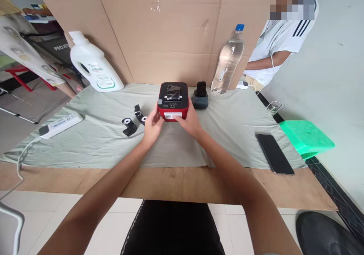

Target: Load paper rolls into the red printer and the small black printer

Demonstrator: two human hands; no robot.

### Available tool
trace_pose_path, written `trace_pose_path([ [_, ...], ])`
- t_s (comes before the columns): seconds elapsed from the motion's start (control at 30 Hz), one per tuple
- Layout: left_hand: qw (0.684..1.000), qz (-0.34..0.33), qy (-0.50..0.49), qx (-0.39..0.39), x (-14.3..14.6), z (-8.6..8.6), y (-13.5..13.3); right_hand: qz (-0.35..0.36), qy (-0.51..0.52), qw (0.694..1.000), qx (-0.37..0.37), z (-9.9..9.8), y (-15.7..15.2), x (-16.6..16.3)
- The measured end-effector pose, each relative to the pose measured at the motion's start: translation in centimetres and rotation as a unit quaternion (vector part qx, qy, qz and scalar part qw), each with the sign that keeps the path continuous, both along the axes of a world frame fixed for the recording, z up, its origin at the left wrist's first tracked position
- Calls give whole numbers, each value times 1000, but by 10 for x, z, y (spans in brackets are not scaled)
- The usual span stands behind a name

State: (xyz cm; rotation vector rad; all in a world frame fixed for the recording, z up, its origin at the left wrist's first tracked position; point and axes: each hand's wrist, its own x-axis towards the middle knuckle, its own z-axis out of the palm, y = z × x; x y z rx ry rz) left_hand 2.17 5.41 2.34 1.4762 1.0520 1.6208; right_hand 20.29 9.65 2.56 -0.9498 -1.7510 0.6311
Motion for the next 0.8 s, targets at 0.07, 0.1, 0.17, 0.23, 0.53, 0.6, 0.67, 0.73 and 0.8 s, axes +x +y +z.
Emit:
trace_pose_path([
  [0.07, 1000, -21, -7, -2, 0, -6, -38, -2, -13, 1000, 1, -1, -36, 8],
  [0.1, 1000, -26, -7, -13, 0, -9, -54, -5, -19, 1000, -5, -4, -51, 11],
  [0.17, 999, -24, -12, -30, 1, -17, -77, -13, -31, 999, -19, -10, -73, 15],
  [0.23, 999, -16, -18, -44, 2, -25, -87, -23, -45, 998, -25, -16, -84, 15],
  [0.53, 997, -9, 4, -81, -3, -32, -86, -74, -68, 995, -18, -35, -96, 7],
  [0.6, 997, -3, 15, -72, -4, -32, -87, -91, -73, 993, -22, -38, -102, 6],
  [0.67, 998, 1, 30, -60, -5, -33, -89, -100, -78, 992, -25, -37, -107, 4],
  [0.73, 997, 11, 53, -48, -4, -33, -90, -104, -82, 991, -27, -34, -110, 4],
  [0.8, 995, 43, 81, -35, -4, -33, -91, -111, -84, 990, -25, -30, -111, 4],
])
